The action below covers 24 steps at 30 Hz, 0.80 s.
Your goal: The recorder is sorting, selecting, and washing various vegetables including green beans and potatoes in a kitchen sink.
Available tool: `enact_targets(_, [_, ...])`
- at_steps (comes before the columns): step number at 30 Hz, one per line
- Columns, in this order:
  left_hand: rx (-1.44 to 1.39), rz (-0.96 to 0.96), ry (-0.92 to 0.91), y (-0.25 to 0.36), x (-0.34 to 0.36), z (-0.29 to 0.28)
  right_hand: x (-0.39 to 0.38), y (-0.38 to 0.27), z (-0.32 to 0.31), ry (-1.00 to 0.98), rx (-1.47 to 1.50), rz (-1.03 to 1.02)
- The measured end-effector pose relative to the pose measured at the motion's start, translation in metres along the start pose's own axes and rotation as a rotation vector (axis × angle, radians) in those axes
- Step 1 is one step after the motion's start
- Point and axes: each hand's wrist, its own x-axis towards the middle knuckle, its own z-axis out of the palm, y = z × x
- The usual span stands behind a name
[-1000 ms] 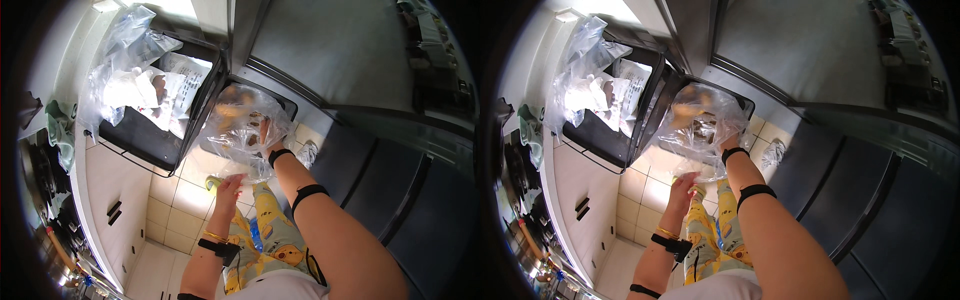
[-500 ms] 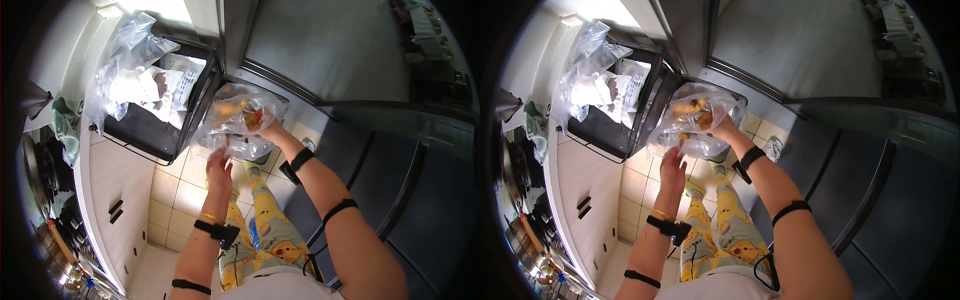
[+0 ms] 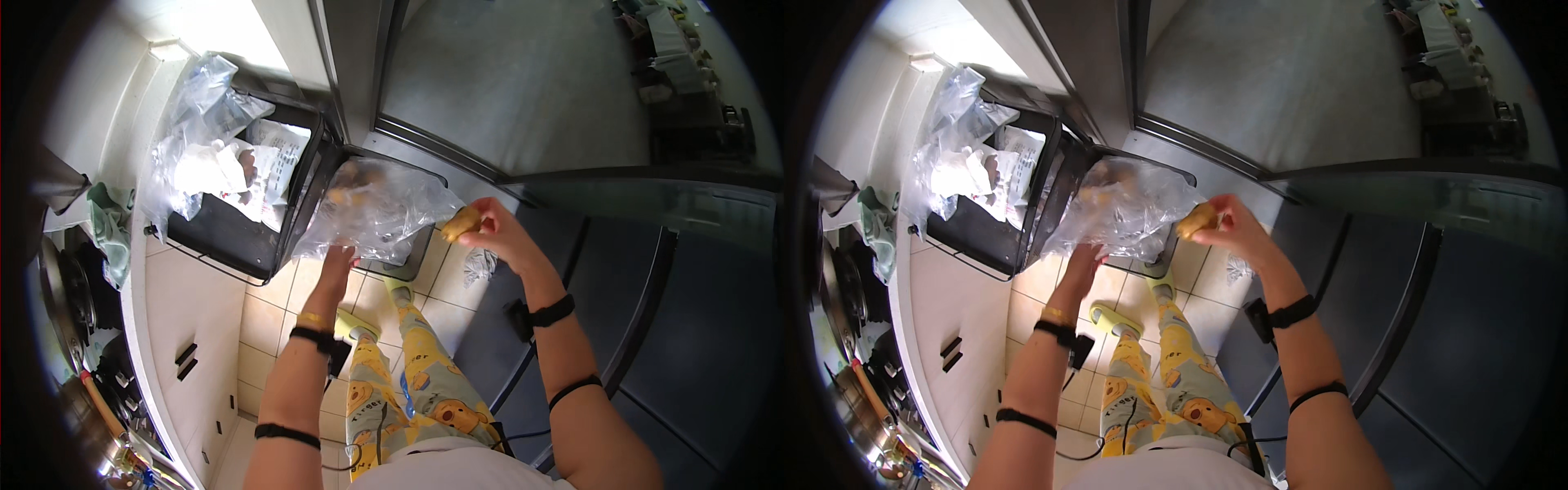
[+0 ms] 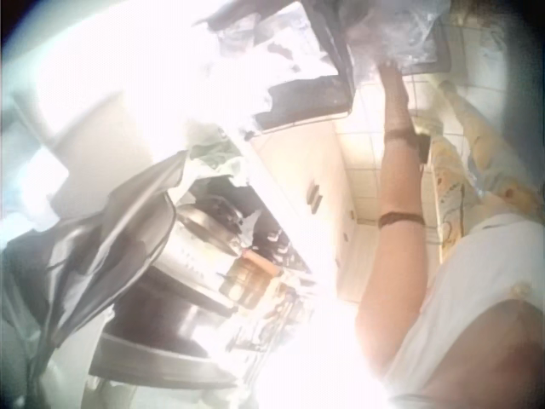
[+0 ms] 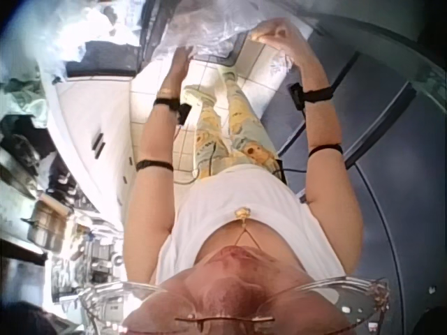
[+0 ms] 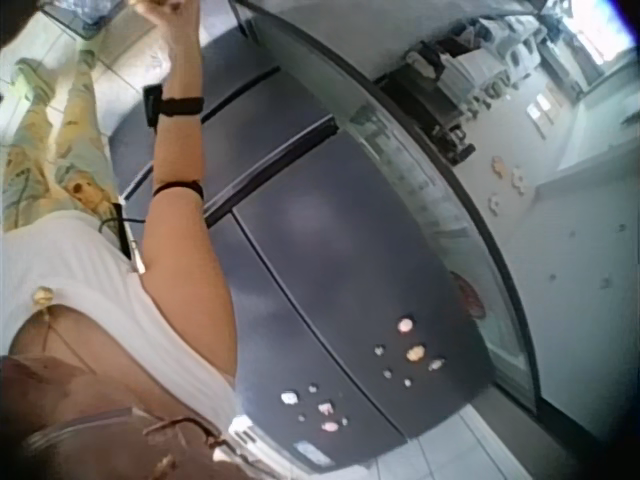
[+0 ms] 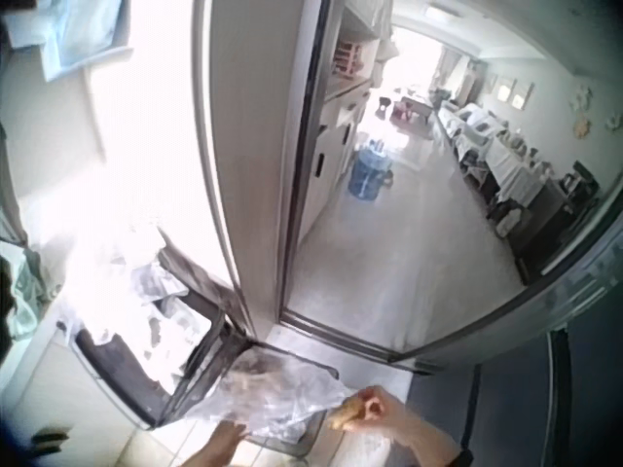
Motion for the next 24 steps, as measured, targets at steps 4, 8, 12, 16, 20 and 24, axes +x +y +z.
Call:
enact_targets(4, [0.043, -0.308, -0.05, 0.039, -0.082, 0.017, 0.039, 0.012, -0.025, 0.173, 0.086, -0.122])
enact_targets(8, [0.437, 0.32, 0.214, 0.056, -0.118, 0.047, 0.107, 0.058, 0.012, -0.003, -0.051, -0.11])
enact_targets(12, [0.537, 0.296, 0.09, 0.037, -0.116, 0.068, 0.126, 0.096, 0.112, -0.198, -0.129, 0.063])
enact_targets(16, [0.557, 0.15, -0.18, -0.039, -0.101, 0.091, 0.136, 0.132, 0.161, -0.111, -0.579, 0.01])
enact_targets(20, [0.677, 0.376, -0.25, -0.093, -0.065, 0.095, 0.137, 0.128, 0.173, 0.051, -1.06, -0.118])
enact_targets(24, [0.866, 0.315, -0.273, -0.084, -0.051, 0.107, 0.128, 0.124, 0.146, 0.071, -1.02, -0.293])
